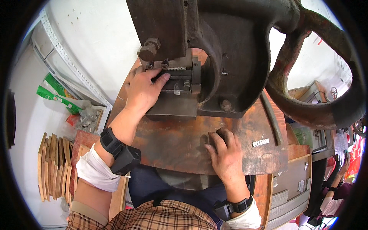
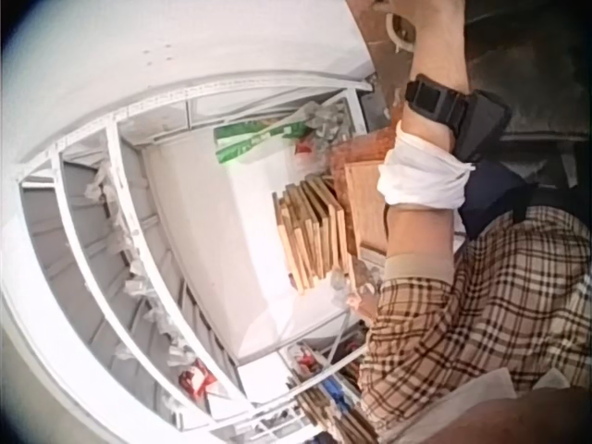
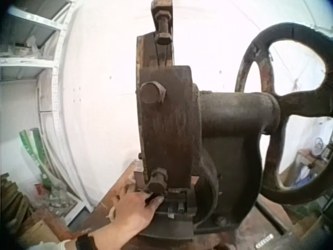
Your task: Punching or stamping small metal components using a manual press machine.
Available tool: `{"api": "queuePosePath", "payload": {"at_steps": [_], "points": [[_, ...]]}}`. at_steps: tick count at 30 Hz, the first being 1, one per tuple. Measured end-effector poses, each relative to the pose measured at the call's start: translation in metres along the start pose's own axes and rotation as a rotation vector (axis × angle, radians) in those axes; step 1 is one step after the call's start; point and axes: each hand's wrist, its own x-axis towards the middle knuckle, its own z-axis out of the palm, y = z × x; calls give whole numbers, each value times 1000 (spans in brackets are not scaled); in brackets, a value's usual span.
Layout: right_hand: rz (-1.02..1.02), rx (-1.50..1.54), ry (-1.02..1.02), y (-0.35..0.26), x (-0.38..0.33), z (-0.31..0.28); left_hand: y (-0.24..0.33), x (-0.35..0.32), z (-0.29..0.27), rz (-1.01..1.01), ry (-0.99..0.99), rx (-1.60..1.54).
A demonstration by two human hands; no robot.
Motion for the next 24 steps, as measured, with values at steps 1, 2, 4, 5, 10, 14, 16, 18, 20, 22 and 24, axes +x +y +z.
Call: {"api": "queuePosePath", "payload": {"at_steps": [1, 2, 4, 5, 10, 14, 16, 18, 20, 22, 24], "points": [[-5, -10, 5, 0, -1, 0, 1, 1, 0, -25, -35, -22], [-3, -10, 4, 0, -2, 0, -1, 0, 1, -25, -38, -22], [-2, 0, 10, -1, -1, -1, -4, 0, 3, -57, -14, -34], [-3, -2, 12, -2, 0, -1, -6, 0, 3, -55, -12, -36], [6, 3, 0, -2, 0, -1, -9, -5, 4, 59, 176, 11], [3, -6, 5, -3, 0, -1, -6, -4, 1, 26, 67, -32], [11, -3, -12, -3, -1, -1, -8, -3, 0, 66, 57, -44], [10, -12, -16, -3, -1, -2, -9, 1, 0, 34, 33, -62], [9, -22, -18, -3, 0, -2, -9, 1, 1, 4, 10, -82], [10, -16, -20, -5, 1, -2, -7, 0, 0, 24, 33, -67], [8, -28, -24, -4, 1, -1, -11, 3, 0, 18, -1, -85]]}}
